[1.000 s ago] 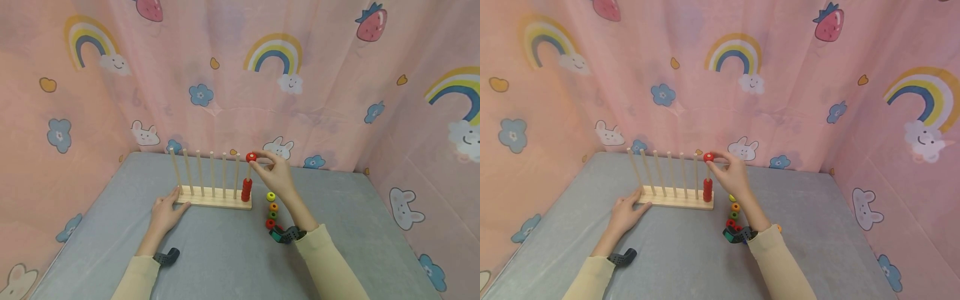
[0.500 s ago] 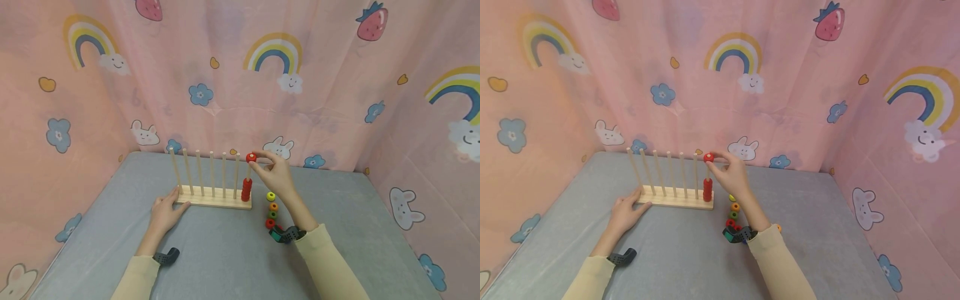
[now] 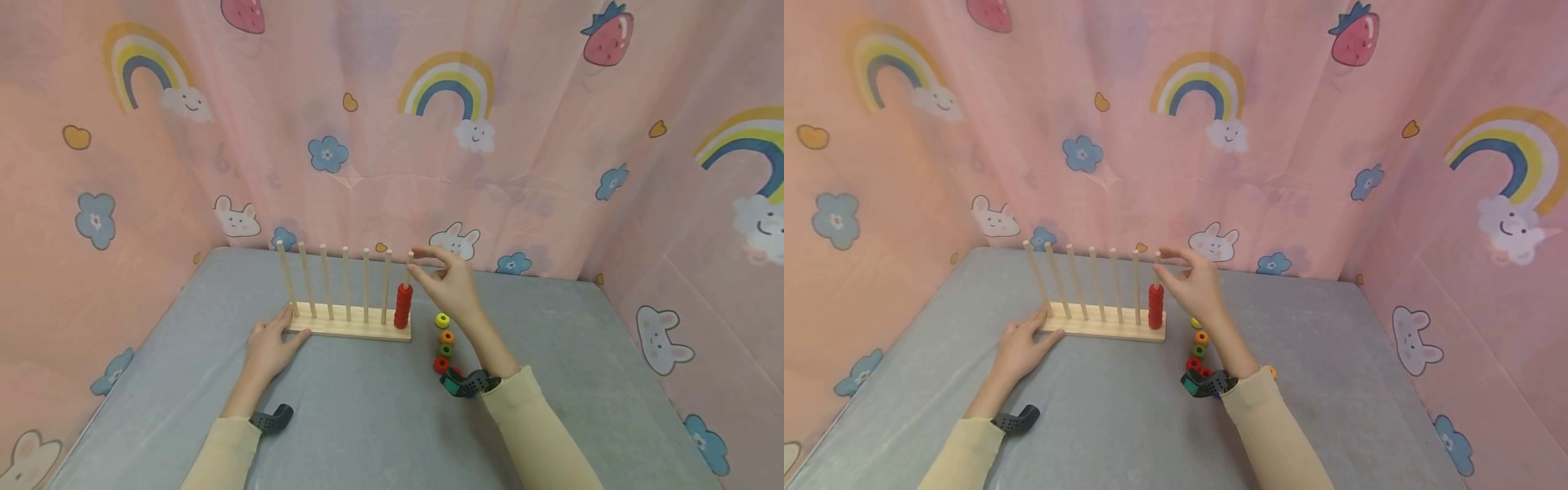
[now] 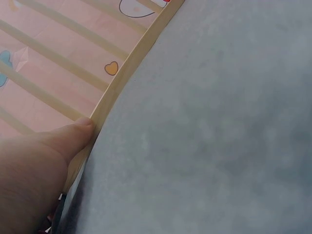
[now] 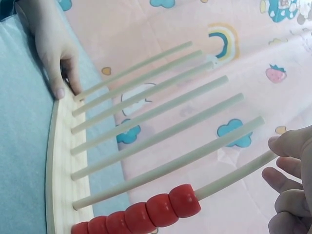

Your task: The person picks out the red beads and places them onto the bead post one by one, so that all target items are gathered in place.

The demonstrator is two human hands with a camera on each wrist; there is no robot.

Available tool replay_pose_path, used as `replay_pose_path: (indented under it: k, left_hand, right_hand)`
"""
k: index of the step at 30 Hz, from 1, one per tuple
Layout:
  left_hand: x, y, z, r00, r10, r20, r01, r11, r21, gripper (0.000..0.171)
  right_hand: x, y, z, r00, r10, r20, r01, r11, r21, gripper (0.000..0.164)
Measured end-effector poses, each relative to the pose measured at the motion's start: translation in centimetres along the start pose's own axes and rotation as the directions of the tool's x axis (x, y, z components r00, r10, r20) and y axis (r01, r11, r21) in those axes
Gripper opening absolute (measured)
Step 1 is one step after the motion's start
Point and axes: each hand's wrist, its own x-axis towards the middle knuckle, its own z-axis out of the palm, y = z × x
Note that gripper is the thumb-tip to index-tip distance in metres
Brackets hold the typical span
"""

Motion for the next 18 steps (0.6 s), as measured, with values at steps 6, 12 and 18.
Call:
replay_pose_path:
  k: [6,12,18]
  left_hand:
    - [0.00,0.03,0.05,1.000,-0.007,-0.002,0.007,1.000,0.000,0.077]
    - [0.00,0.05,0.06,1.000,-0.014,0.000,0.014,1.000,-0.007,0.076]
    - [-0.04,0.11,-0.02,1.000,-0.013,0.002,0.013,1.000,-0.009,0.076]
  right_hand:
    - [-0.06,0.04,-0.10,1.000,-0.005,-0.005,0.005,1.000,-0.005,0.030]
    - [-0.15,0.07,-0.15,1.000,-0.004,-0.005,0.004,1.000,-0.007,0.031]
    - [-0.48,0.40,-0.41,1.000,-0.009,-0.006,0.009,1.000,0.005,0.030]
